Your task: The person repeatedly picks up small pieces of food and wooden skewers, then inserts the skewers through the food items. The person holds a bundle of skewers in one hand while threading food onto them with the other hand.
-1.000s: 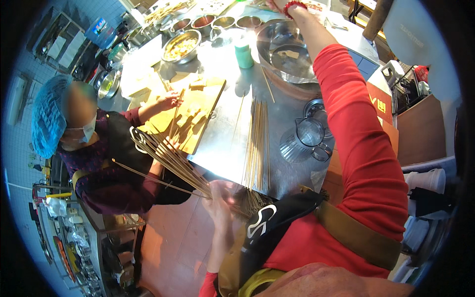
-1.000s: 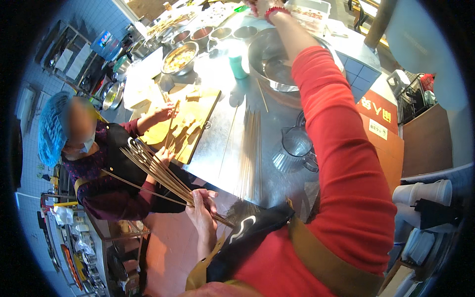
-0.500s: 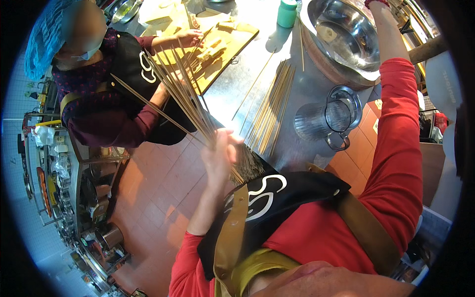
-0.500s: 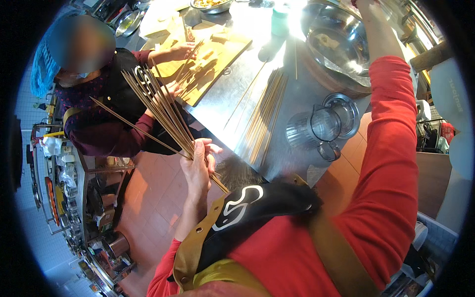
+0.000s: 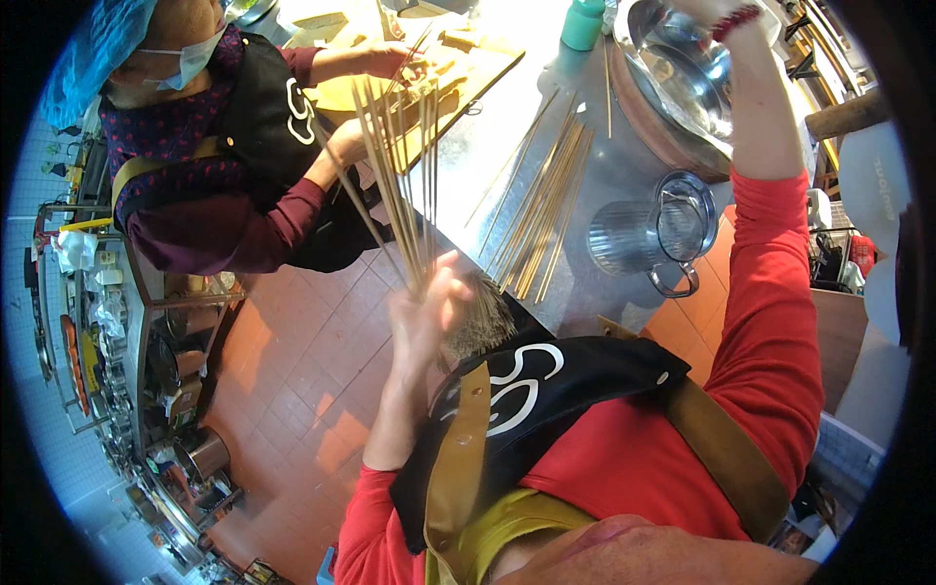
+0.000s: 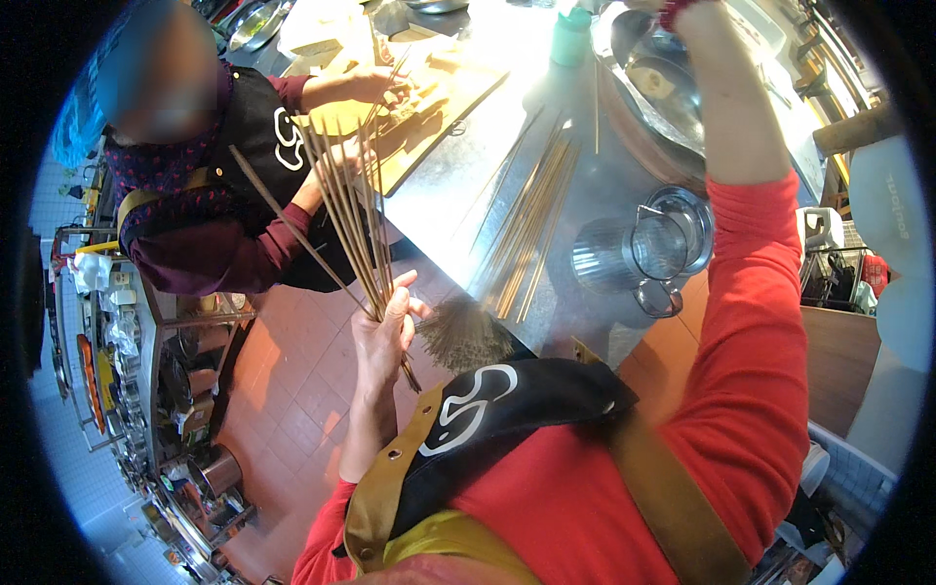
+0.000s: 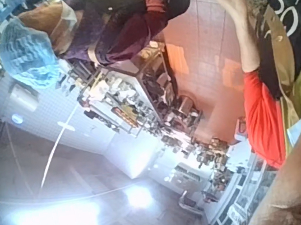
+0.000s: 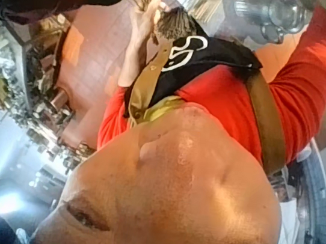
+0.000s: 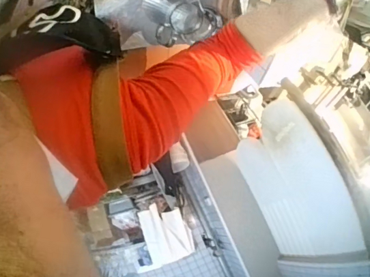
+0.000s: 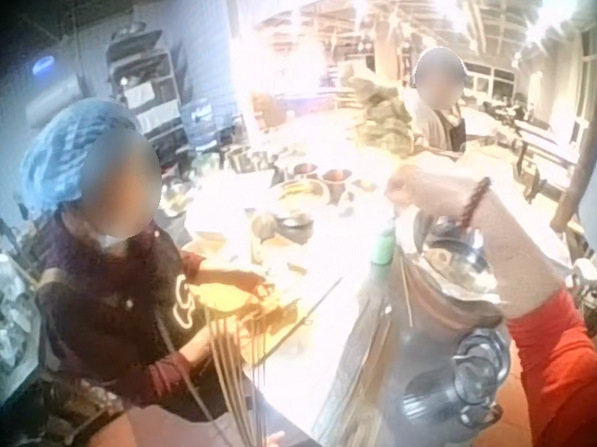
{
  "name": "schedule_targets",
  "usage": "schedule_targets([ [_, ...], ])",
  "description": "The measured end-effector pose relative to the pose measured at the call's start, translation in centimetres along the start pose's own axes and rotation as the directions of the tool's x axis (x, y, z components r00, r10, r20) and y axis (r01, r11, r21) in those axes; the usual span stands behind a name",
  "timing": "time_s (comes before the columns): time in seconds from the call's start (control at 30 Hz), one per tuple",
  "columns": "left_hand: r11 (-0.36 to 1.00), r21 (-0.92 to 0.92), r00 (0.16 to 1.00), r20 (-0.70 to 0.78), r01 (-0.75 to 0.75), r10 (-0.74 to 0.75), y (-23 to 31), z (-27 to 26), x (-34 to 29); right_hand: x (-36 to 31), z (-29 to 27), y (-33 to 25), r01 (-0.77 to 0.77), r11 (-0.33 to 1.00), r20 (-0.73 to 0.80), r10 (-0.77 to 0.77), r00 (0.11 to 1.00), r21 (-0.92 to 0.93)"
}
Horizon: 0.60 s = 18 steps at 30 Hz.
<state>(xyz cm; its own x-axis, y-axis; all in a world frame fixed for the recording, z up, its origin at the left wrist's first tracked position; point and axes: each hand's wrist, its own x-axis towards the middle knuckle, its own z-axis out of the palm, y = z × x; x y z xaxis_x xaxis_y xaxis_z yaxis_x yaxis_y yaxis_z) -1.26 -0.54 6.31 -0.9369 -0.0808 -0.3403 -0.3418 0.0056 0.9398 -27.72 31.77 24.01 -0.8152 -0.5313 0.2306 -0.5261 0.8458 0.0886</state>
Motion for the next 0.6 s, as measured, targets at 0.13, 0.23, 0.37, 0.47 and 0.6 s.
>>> schedule_targets([
  [0.13, 0.998, -0.013, 0.998, 0.017, 0.055, -0.055, -1.1, -0.6, -0.4, 7.2, 11.0, -0.7, 0.305, 0.941, 0.215, -0.271, 0.938, -0.145],
  [0.23, 0.991, 0.002, 0.991, -0.031, 0.133, -0.132, -2.4, -0.7, -0.8, 11.4, 19.9, -0.9, 0.031, 1.0, 0.27, -0.03, 0.962, 0.001],
  [0.37, 0.971, 0.024, 0.967, -0.092, 0.239, -0.236, -4.1, -1.3, -1.5, 15.5, 29.7, -1.6, -0.258, 0.953, 0.276, 0.209, 0.938, 0.156],
  [0.47, 0.94, -0.04, 0.929, -0.149, 0.338, -0.34, -5.7, -1.9, -2.4, 18.0, 35.3, -2.3, -0.408, 0.88, 0.264, 0.345, 0.901, 0.242],
  [0.6, 0.893, -0.124, 0.886, -0.127, 0.432, -0.447, -7.7, -3.0, -3.1, 20.1, 40.4, -3.0, -0.521, 0.788, 0.228, 0.469, 0.853, 0.329],
])
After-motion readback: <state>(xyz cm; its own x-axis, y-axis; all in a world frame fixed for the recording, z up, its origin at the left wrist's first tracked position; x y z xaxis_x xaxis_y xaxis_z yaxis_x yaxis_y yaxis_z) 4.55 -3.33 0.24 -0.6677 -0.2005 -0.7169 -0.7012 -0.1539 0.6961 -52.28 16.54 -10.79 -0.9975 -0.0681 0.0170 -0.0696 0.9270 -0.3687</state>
